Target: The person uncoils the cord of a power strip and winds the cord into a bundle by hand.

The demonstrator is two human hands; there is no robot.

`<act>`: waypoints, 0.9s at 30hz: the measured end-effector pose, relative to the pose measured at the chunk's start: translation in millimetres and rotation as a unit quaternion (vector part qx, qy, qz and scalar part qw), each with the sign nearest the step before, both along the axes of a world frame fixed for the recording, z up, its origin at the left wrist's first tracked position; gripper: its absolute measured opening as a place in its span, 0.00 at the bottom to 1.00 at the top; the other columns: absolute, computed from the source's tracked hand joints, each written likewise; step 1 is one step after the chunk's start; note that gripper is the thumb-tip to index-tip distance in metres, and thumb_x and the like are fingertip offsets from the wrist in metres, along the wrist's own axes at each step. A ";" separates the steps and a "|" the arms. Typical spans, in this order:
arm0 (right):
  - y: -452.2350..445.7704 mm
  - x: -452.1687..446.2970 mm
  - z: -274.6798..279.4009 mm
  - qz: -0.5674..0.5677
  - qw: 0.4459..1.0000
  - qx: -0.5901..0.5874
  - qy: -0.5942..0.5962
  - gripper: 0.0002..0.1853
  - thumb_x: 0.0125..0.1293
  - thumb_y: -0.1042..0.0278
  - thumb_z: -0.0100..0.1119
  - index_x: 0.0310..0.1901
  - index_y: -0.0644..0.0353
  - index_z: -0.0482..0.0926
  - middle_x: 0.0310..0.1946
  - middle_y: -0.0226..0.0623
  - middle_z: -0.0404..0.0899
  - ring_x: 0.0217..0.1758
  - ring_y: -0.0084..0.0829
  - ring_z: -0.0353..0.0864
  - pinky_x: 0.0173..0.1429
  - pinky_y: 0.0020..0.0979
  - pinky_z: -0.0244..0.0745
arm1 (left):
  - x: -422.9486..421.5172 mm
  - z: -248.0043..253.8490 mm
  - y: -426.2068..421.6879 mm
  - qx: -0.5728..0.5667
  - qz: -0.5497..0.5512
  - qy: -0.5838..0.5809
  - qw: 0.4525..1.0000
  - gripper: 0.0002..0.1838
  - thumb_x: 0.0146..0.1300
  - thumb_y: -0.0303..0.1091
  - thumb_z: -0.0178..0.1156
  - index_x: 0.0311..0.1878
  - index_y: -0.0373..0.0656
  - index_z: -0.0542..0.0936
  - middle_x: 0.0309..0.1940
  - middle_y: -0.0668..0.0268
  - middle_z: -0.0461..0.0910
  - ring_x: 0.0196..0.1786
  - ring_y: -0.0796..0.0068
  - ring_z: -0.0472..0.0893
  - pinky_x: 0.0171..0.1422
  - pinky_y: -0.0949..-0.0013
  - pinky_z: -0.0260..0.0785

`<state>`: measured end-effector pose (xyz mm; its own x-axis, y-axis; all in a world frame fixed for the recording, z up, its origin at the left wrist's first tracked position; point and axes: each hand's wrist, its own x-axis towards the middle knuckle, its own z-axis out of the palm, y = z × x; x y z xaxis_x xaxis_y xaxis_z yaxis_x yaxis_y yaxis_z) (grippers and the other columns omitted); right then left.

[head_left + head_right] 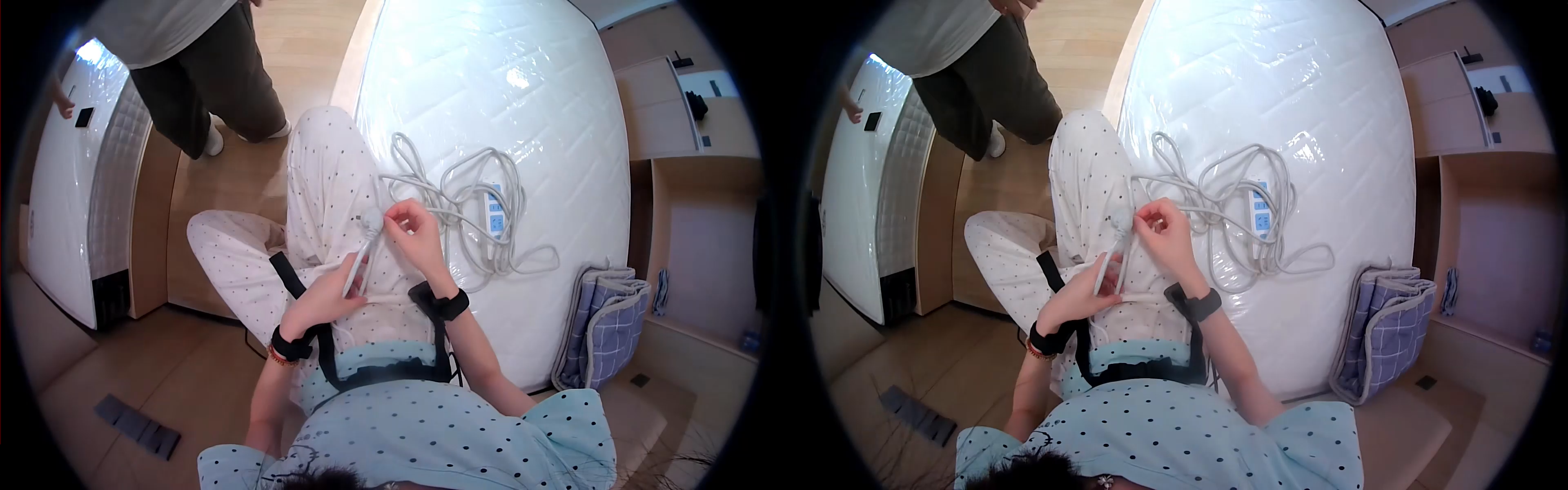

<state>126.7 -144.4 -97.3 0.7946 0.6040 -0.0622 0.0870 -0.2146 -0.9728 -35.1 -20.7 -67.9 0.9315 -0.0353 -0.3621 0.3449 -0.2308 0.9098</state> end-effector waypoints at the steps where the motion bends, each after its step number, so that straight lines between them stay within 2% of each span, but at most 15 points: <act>1: 2.1 -3.7 4.2 -0.017 0.999 0.009 0.029 0.10 0.54 0.75 0.63 0.39 0.65 0.77 0.27 0.27 0.75 0.25 0.15 0.70 0.28 0.17 0.63 | 2.4 1.6 -0.7 0.009 -0.005 0.006 1.000 0.32 0.53 0.26 0.61 0.61 0.36 0.61 0.30 0.60 0.76 0.35 0.65 0.77 0.42 0.67 0.69; 4: 1.7 -9.4 7.6 -0.025 0.996 -0.009 0.087 0.09 0.57 0.74 0.61 0.38 0.67 0.76 0.26 0.26 0.74 0.23 0.12 0.69 0.26 0.15 0.62 | 5.4 -5.2 -4.5 0.063 0.013 0.002 0.998 0.32 0.52 0.31 0.61 0.59 0.39 0.59 0.33 0.49 0.76 0.36 0.47 0.77 0.39 0.57 0.68; 7: 0.7 -6.2 14.4 0.023 0.981 -0.008 0.195 0.07 0.61 0.74 0.56 0.39 0.67 0.75 0.27 0.25 0.74 0.23 0.12 0.68 0.28 0.16 0.63 | 6.7 -8.7 -7.1 0.077 0.035 -0.015 0.996 0.30 0.52 0.33 0.62 0.57 0.41 0.62 0.32 0.48 0.76 0.37 0.45 0.76 0.39 0.56 0.68; 8: 0.2 -4.8 16.5 0.044 0.969 0.000 0.241 0.07 0.63 0.74 0.54 0.40 0.67 0.75 0.27 0.24 0.74 0.23 0.12 0.68 0.29 0.16 0.63 | 7.7 -7.2 -7.8 0.081 0.037 -0.029 0.996 0.28 0.53 0.34 0.62 0.56 0.40 0.64 0.30 0.52 0.76 0.34 0.50 0.76 0.38 0.59 0.68; 10: -2.9 -9.1 16.6 0.068 0.976 0.032 0.204 0.06 0.64 0.72 0.52 0.40 0.65 0.75 0.27 0.24 0.74 0.25 0.12 0.68 0.30 0.16 0.62 | 10.8 -3.2 -7.9 0.091 0.040 -0.056 0.993 0.26 0.53 0.34 0.63 0.54 0.38 0.67 0.26 0.59 0.75 0.28 0.60 0.76 0.36 0.66 0.68; 13: -8.2 -16.8 26.8 0.077 0.974 0.087 0.194 0.05 0.64 0.72 0.54 0.39 0.63 0.75 0.26 0.24 0.74 0.27 0.13 0.69 0.31 0.17 0.62 | 11.9 -1.5 -6.0 0.070 0.041 0.002 0.997 0.24 0.53 0.36 0.63 0.53 0.40 0.69 0.30 0.54 0.76 0.34 0.55 0.77 0.38 0.61 0.69; 14: -10.0 -18.5 33.3 0.075 0.972 0.106 0.197 0.05 0.63 0.72 0.55 0.39 0.63 0.75 0.26 0.24 0.74 0.27 0.13 0.69 0.31 0.17 0.62 | 12.7 -3.1 -5.7 0.055 0.038 0.000 0.998 0.25 0.53 0.36 0.64 0.53 0.41 0.70 0.30 0.55 0.77 0.33 0.58 0.78 0.38 0.63 0.69; 17: -18.3 -19.9 50.8 0.118 0.989 -0.030 0.088 0.05 0.59 0.73 0.60 0.36 0.62 0.76 0.27 0.27 0.75 0.29 0.16 0.70 0.33 0.19 0.63 | 15.0 -4.6 -7.9 0.006 0.039 -0.037 0.999 0.26 0.51 0.36 0.67 0.53 0.41 0.72 0.29 0.60 0.78 0.33 0.68 0.79 0.39 0.69 0.70; 19: -20.2 -24.6 54.9 0.107 0.992 -0.038 0.045 0.07 0.56 0.71 0.63 0.32 0.62 0.75 0.29 0.28 0.74 0.28 0.16 0.68 0.31 0.20 0.62 | 17.8 4.8 -10.9 -0.028 0.062 -0.100 0.993 0.25 0.51 0.36 0.67 0.53 0.40 0.73 0.28 0.64 0.79 0.34 0.75 0.80 0.40 0.73 0.71; 22: -17.1 -24.6 68.4 0.142 0.988 -0.032 -0.049 0.07 0.52 0.72 0.64 0.29 0.64 0.75 0.31 0.32 0.74 0.31 0.20 0.70 0.33 0.22 0.64 | 22.4 5.3 -11.1 -0.263 0.085 -0.064 0.959 0.20 0.55 0.30 0.65 0.50 0.36 0.73 0.33 0.68 0.80 0.35 0.79 0.79 0.45 0.76 0.69; 25: -18.5 -21.2 72.5 0.156 0.983 -0.022 -0.098 0.07 0.53 0.75 0.62 0.34 0.63 0.78 0.32 0.34 0.74 0.36 0.27 0.72 0.39 0.25 0.66 | 23.0 7.1 -11.1 -0.375 0.126 0.017 0.918 0.13 0.57 0.26 0.61 0.46 0.35 0.75 0.28 0.69 0.78 0.31 0.81 0.77 0.40 0.76 0.69; 27: -27.8 -8.9 67.8 0.124 0.985 -0.012 -0.121 0.08 0.53 0.76 0.61 0.37 0.63 0.79 0.34 0.36 0.74 0.39 0.32 0.74 0.44 0.28 0.68 | 17.7 -1.5 -10.0 -0.320 0.141 0.002 0.937 0.08 0.59 0.26 0.60 0.41 0.36 0.77 0.23 0.72 0.75 0.25 0.85 0.74 0.32 0.79 0.65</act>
